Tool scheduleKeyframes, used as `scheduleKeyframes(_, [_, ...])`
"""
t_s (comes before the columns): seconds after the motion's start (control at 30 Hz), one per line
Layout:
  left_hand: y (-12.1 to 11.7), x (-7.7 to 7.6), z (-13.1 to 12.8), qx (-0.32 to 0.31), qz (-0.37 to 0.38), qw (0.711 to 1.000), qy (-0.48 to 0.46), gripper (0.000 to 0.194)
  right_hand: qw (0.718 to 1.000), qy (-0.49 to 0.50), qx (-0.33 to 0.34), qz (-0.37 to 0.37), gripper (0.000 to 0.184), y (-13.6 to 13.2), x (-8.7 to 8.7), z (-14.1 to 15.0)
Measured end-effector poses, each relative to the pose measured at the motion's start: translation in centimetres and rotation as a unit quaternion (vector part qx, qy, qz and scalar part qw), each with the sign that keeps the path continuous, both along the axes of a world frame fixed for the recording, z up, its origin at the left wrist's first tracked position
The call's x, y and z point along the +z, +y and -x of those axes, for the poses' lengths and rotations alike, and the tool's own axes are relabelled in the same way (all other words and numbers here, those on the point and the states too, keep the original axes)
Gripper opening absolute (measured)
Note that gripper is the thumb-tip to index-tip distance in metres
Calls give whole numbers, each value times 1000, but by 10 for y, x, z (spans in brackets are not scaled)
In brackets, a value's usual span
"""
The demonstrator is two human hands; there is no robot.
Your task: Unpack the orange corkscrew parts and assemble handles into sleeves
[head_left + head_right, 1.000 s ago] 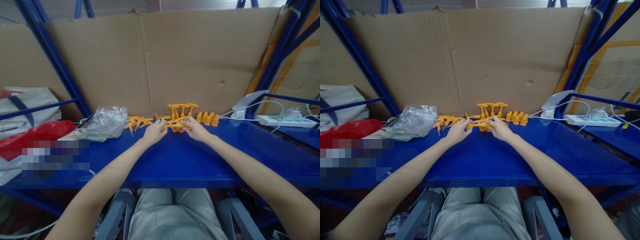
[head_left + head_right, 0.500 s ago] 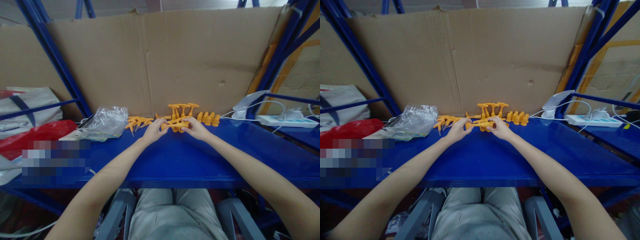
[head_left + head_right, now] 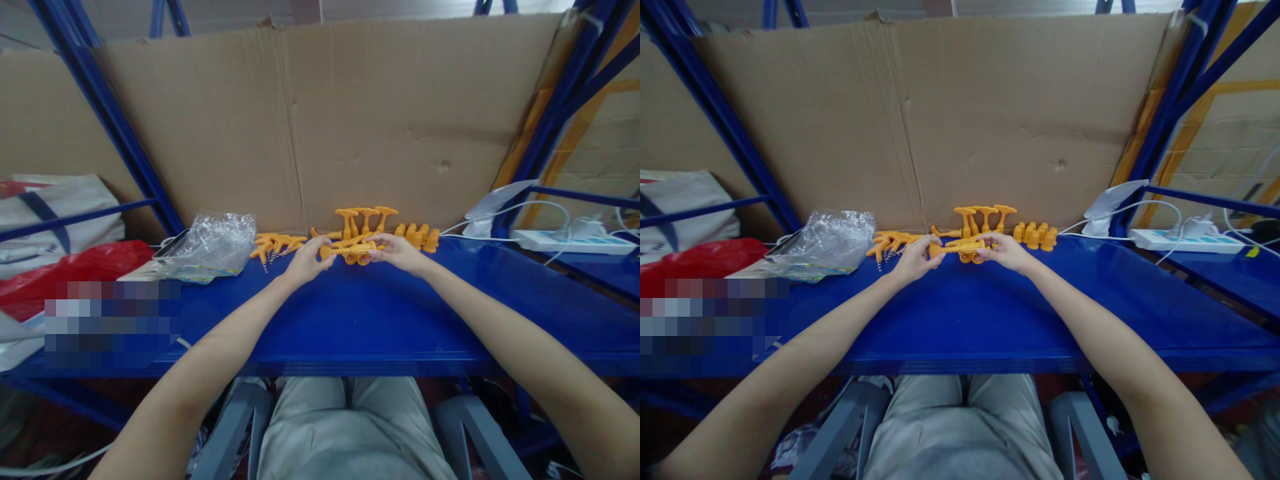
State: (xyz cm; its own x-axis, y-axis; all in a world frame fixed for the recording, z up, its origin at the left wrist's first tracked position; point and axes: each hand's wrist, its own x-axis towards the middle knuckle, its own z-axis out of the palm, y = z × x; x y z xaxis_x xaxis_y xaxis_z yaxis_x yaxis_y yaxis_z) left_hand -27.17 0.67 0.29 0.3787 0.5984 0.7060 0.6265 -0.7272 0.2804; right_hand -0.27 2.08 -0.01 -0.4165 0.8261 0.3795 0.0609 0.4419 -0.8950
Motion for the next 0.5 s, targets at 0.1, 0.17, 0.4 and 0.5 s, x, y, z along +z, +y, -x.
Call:
scheduleKeyframes(0.1, [0, 0, 0, 3, -3, 1000, -6, 17, 999, 16, 6, 37, 42, -7, 5, 4])
scheduleKeyframes(0.17, [0, -1, 0, 8, -6, 1000, -11, 19, 998, 9, -4, 57, 36, -13, 9, 7])
scheduleKeyframes(0.4, [2, -3, -1, 20, -23, 999, -26, 20, 992, 8, -43, 115, 37, -25, 15, 20])
scheduleKeyframes(0.5, [2, -3, -3, 24, -20, 999, -27, 20, 990, -3, -55, 128, 35, -25, 16, 19])
